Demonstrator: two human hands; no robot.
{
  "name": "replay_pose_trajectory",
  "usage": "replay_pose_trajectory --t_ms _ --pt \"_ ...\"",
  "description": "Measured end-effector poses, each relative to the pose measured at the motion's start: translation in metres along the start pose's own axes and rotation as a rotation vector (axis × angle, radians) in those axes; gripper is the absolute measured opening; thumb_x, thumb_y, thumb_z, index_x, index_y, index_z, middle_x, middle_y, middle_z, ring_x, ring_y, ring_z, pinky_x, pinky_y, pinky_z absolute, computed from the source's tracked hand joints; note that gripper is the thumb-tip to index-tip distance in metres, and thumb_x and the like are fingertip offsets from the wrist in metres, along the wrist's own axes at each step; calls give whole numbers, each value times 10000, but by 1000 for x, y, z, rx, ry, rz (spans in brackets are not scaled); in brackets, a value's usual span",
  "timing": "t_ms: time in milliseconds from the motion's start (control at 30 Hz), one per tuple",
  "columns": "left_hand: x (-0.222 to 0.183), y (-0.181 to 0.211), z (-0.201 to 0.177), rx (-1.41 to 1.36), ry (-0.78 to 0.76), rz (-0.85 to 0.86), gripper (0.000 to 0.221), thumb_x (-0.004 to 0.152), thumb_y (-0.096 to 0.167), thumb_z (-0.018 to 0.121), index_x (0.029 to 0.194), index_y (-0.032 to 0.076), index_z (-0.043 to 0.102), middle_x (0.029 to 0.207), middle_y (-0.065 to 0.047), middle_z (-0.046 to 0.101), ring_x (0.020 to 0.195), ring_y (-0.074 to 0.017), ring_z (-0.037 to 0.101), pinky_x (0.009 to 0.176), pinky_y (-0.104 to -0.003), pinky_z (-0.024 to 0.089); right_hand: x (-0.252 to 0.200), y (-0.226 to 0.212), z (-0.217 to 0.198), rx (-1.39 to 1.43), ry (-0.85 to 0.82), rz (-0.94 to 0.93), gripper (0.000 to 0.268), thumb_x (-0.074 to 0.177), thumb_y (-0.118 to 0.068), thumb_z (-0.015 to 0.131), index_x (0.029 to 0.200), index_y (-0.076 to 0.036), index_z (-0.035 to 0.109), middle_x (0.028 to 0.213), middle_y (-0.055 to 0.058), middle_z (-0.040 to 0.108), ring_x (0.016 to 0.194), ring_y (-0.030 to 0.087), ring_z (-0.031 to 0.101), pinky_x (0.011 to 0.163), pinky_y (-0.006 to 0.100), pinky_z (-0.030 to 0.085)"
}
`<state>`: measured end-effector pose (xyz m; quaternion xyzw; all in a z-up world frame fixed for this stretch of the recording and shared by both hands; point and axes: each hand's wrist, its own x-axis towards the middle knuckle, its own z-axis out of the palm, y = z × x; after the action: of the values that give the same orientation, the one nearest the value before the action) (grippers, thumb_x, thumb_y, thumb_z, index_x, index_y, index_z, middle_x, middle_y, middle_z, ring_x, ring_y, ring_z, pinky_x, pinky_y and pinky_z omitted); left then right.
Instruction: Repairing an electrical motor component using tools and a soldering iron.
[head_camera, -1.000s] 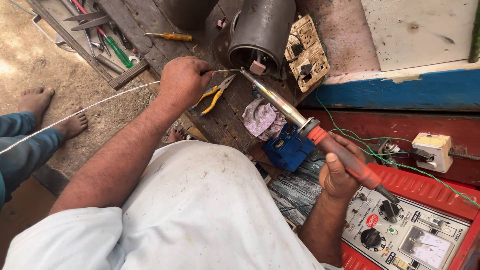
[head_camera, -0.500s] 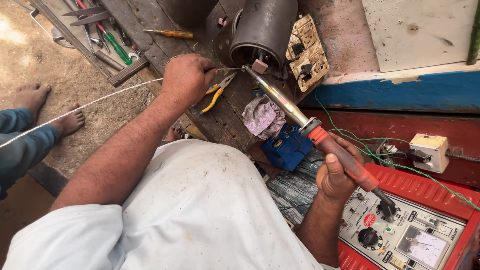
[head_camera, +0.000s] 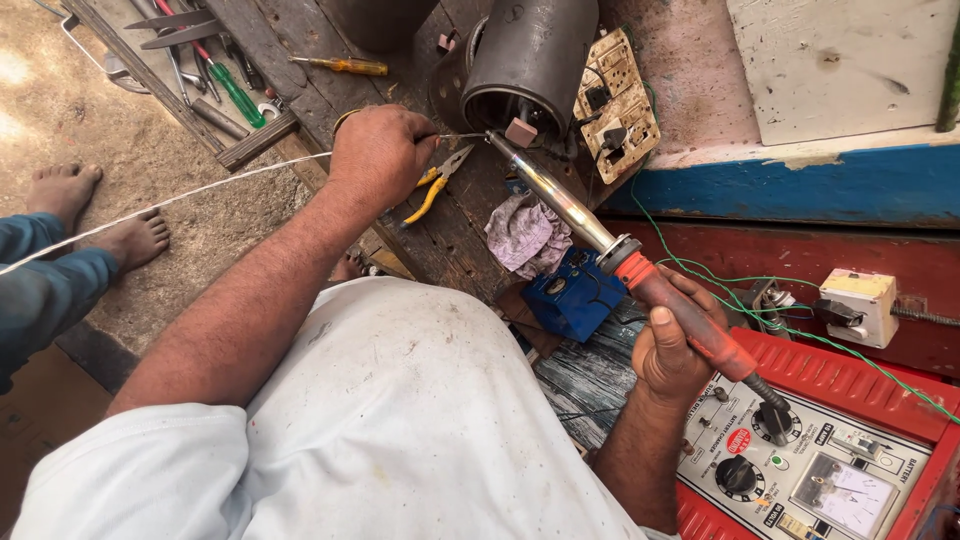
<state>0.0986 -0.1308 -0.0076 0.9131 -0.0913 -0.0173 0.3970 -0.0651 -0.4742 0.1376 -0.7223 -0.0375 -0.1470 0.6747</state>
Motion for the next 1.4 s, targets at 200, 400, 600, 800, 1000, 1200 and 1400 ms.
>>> replay_pose_trajectory --t_ms 200,400,600,800,1000,1200,1400 --pt "2 2 1 15 -20 -5 230 963 322 715 1025 124 815 919 -99 746 888 -273 711 816 -454 572 0 1 -3 -3 1 -7 375 908 -63 793 1247 16 653 1278 203 691 1236 301 681 1183 474 538" --pt "3 2 1 14 -12 -5 228 968 322 712 1022 126 816 942 -93 752 889 -264 713 810 -447 576 1 0 -1 -8 1 -7 375 901 -59 795 1244 15 662 1276 206 694 1261 310 682 1186 478 535" --pt "2 5 -1 26 -17 8 226 968 322 711 1019 129 817 921 -95 747 881 -272 712 801 -452 577 1 0 -1 5 -16 -18 378 905 -57 803 1250 16 665 1276 198 699 1214 293 680 1173 466 526" --pt "3 6 0 18 -7 11 218 957 309 715 1020 127 817 924 -99 745 896 -281 709 802 -461 571 2 0 -2 13 -24 -18 385 906 -63 799 1259 21 672 1276 196 704 1205 290 684 1167 463 526" --pt "0 3 -3 -3 29 37 215 964 296 712 1015 113 814 936 -101 746 900 -281 709 820 -459 568 -1 0 -4 19 -1 -8 386 905 -61 789 1259 29 661 1278 208 698 1188 296 690 1130 456 552" --pt "-8 -2 -15 -22 18 24 225 992 304 703 1041 111 807 938 -102 746 899 -267 705 829 -450 569 -6 -4 -11 45 16 -21 389 908 -64 770 1264 36 648 1276 204 692 1212 305 692 1134 466 571" --pt "-10 -26 -23 -27 0 39 222 1027 296 675 1115 126 787 1001 -96 752 924 -226 702 893 -454 558 -19 -5 -19 57 57 -32 394 920 -68 775 1271 54 645 1235 199 688 1191 293 687 1134 443 558"
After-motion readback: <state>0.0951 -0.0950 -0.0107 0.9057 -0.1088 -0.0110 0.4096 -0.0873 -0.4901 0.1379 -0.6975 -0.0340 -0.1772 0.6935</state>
